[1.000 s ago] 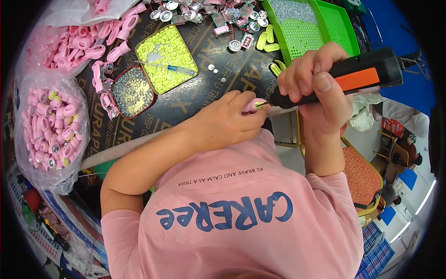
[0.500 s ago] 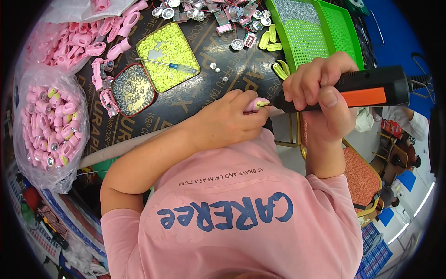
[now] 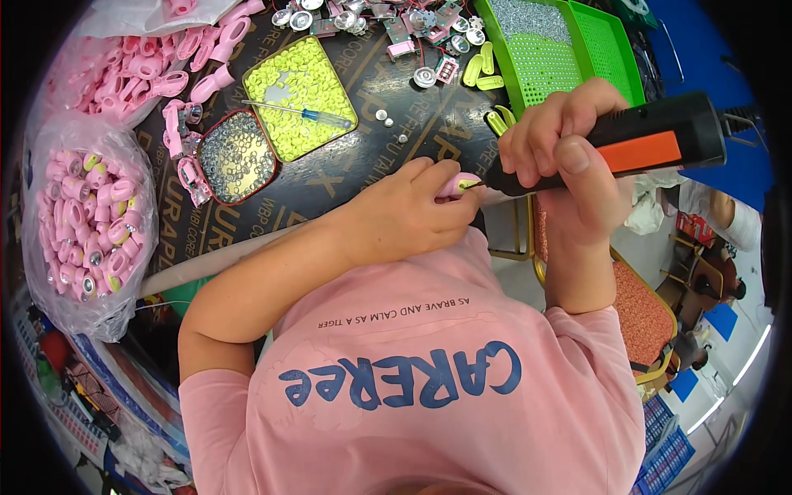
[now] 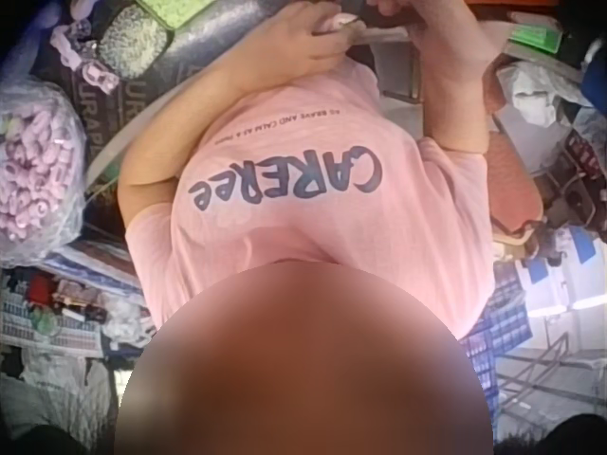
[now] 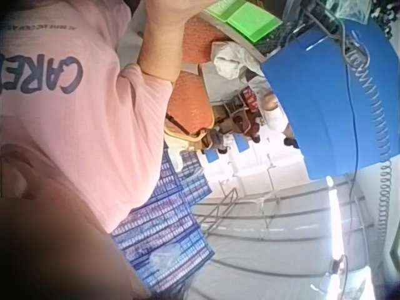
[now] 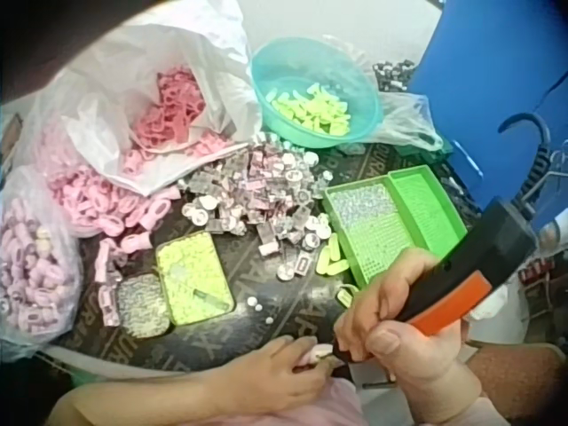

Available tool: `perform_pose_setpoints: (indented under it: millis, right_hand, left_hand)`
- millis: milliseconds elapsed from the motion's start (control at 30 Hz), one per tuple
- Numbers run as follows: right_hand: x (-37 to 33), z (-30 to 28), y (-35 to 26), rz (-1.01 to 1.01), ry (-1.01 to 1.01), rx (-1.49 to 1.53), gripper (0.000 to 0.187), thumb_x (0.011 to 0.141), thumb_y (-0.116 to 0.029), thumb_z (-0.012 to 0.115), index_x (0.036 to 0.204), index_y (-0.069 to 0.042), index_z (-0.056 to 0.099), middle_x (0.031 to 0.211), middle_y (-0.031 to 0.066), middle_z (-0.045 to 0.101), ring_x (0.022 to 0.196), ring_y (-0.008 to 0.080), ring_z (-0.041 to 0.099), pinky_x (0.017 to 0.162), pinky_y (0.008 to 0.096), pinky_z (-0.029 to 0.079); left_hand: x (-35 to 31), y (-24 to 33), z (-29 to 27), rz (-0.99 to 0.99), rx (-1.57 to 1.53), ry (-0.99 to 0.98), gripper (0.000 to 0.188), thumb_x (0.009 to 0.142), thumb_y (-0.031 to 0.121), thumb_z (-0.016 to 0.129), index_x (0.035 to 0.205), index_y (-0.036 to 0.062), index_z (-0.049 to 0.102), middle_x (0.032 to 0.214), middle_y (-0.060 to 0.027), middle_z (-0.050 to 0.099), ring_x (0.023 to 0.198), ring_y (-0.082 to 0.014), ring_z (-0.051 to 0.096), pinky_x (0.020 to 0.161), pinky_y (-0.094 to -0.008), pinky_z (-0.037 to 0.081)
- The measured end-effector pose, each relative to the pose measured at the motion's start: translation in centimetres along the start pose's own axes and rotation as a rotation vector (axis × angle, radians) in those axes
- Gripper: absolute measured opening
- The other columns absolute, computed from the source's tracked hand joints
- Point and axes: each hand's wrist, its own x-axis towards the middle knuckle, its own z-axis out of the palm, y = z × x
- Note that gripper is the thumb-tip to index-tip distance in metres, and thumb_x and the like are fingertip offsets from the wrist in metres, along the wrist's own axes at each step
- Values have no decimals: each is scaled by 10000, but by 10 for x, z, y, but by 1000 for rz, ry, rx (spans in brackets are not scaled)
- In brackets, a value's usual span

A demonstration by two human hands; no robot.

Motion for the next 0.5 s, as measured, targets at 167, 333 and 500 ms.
perform_pose_setpoints:
  millis: [167, 333, 500]
  right_hand:
    - [2, 3, 0, -3, 10, 13, 264, 812, 58, 691, 926, -45, 477, 722, 122, 635, 578, 147, 604, 546, 284, 514]
    - [3, 3, 1, 0, 2, -10, 262, 804, 54, 698, 914, -46, 482, 719, 120, 634, 572, 144, 601, 539, 279, 510]
    - [2, 4, 0, 0, 7, 0, 277, 789, 69, 703, 912, -45, 482, 725, 114, 633, 578, 136, 598, 535, 272, 505]
  left_hand:
    - [-1, -1, 1, 34, 38, -29, 386, 773, 130, 717, 1145, 33, 677, 1083, -183, 623, 971, -336, 625, 798, -413, 544]
    - [1, -1, -1, 29, 20, 2, 396, 795, 129, 658, 1162, -16, 684, 983, -64, 575, 1025, -294, 599, 773, -371, 507]
    - [-2, -2, 3, 40, 12, -13, 378, 790, 133, 661, 1137, -14, 687, 1018, -62, 585, 1030, -300, 597, 783, -376, 506]
